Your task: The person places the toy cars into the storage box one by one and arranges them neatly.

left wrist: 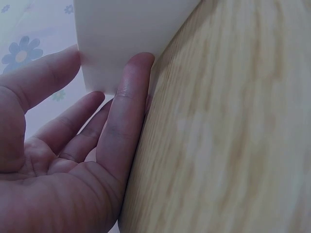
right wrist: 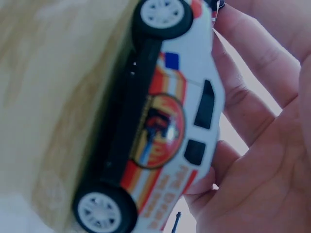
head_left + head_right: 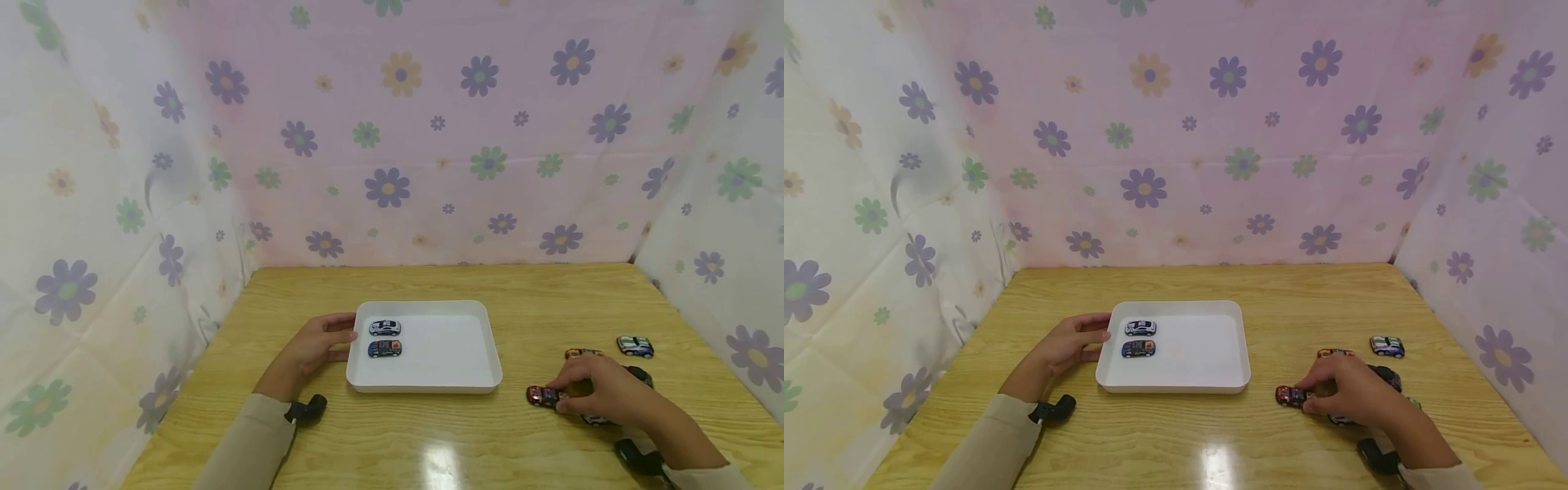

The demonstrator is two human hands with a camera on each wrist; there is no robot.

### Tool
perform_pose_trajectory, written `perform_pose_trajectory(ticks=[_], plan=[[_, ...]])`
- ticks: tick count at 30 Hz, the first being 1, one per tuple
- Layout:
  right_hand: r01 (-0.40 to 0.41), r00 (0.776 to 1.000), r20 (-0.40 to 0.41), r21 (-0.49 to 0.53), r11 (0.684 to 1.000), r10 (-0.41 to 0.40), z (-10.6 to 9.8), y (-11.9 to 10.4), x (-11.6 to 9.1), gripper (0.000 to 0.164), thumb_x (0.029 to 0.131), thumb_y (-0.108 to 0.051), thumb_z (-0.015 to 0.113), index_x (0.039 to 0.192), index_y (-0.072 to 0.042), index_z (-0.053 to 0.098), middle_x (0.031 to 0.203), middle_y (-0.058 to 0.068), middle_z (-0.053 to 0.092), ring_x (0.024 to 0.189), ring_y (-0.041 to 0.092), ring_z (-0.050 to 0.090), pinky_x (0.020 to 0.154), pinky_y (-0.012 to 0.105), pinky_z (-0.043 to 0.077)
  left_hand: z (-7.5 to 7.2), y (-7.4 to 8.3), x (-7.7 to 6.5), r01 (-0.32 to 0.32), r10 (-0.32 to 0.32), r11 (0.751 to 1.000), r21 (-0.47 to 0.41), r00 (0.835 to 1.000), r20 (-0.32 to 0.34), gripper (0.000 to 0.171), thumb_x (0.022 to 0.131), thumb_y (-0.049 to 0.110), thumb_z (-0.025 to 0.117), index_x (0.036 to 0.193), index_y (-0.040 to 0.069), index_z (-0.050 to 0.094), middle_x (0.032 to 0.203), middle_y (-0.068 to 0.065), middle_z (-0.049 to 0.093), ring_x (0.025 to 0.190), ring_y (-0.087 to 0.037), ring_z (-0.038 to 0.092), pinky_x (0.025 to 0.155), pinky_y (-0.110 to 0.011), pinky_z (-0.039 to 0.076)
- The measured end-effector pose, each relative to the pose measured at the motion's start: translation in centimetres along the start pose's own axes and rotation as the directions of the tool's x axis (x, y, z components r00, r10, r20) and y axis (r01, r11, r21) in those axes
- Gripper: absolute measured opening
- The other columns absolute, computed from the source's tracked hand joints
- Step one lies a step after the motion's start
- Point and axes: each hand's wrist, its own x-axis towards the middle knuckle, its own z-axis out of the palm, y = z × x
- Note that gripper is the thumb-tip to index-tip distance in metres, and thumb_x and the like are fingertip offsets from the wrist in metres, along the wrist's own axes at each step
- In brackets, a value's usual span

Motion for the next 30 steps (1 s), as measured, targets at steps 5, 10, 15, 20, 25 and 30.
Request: perform_pose_trajectory(ticks=[5, 10, 15, 20, 25, 30], plan=[[0.024, 1.000, 0.010, -0.038, 0.999, -0.024, -0.1, -0.5, 0.3, 0.027, 0.089, -0.039, 0.081, 0.112, -0.026, 0.081, 0.100, -0.018, 0.071, 0.088, 0.003, 0.064, 0.071, 0.027, 0.054, -0.1, 0.0, 0.0, 0.007, -0.007, 1.000, 0.000, 1.000, 0.000, 0.059, 0.099, 0.008, 0.069, 0.154, 0.007, 0.047, 0.157, -0.017, 0.047, 0.128, -0.028, 0.061, 0.093, -0.045, 0.062], [0.032, 0.999, 0.021, -0.067, 0.997, -0.030, -0.2, -0.7, 0.4, 0.028, 0.090, -0.041, 0.079, 0.113, -0.025, 0.080, 0.102, -0.018, 0.070, 0.091, 0.003, 0.064, 0.073, 0.028, 0.055, -0.2, 0.0, 0.0, 0.010, -0.010, 1.000, -0.005, 1.000, -0.005, 0.058, 0.099, 0.008, 0.069, 0.153, 0.007, 0.048, 0.157, -0.017, 0.048, 0.128, -0.028, 0.061, 0.093, -0.045, 0.062], [0.043, 0.999, -0.018, -0.058, 0.997, -0.044, -0.3, -0.9, 0.4, 0.026, 0.091, -0.036, 0.079, 0.114, -0.026, 0.079, 0.103, -0.017, 0.070, 0.093, 0.003, 0.064, 0.075, 0.028, 0.058, -0.2, -0.2, 0.2, 0.009, -0.009, 1.000, -0.016, 1.000, -0.003, 0.057, 0.098, 0.007, 0.070, 0.151, 0.008, 0.050, 0.155, -0.015, 0.050, 0.127, -0.028, 0.062, 0.093, -0.046, 0.062], [0.042, 0.999, -0.028, -0.014, 0.999, -0.042, -0.7, -1.3, 0.6, 0.025, 0.093, -0.033, 0.077, 0.117, -0.024, 0.077, 0.105, -0.014, 0.070, 0.091, 0.001, 0.065, 0.069, 0.026, 0.057, -0.1, 0.0, 0.2, 0.006, -0.006, 1.000, -0.006, 1.000, 0.004, 0.056, 0.099, 0.007, 0.068, 0.152, 0.008, 0.049, 0.156, -0.016, 0.049, 0.128, -0.029, 0.062, 0.093, -0.046, 0.062], [0.047, 0.997, -0.058, -0.041, 0.998, -0.049, -1.1, -1.7, 1.3, 0.023, 0.094, -0.030, 0.078, 0.117, -0.026, 0.077, 0.104, -0.016, 0.070, 0.089, 0.000, 0.065, 0.068, 0.025, 0.057, -0.2, 0.1, 0.2, 0.008, -0.008, 1.000, -0.010, 1.000, 0.000, 0.057, 0.099, 0.007, 0.068, 0.153, 0.008, 0.049, 0.156, -0.016, 0.049, 0.127, -0.029, 0.062, 0.093, -0.046, 0.062], [0.069, 0.992, -0.096, -0.099, 0.993, -0.078, -1.6, -2.3, 2.1, 0.024, 0.091, -0.029, 0.081, 0.115, -0.027, 0.078, 0.102, -0.018, 0.070, 0.089, 0.001, 0.066, 0.069, 0.028, 0.059, -0.2, 0.0, 0.1, 0.017, -0.017, 1.000, -0.014, 1.000, -0.015, 0.057, 0.098, 0.007, 0.070, 0.151, 0.009, 0.051, 0.155, -0.014, 0.051, 0.125, -0.027, 0.063, 0.092, -0.046, 0.062]])
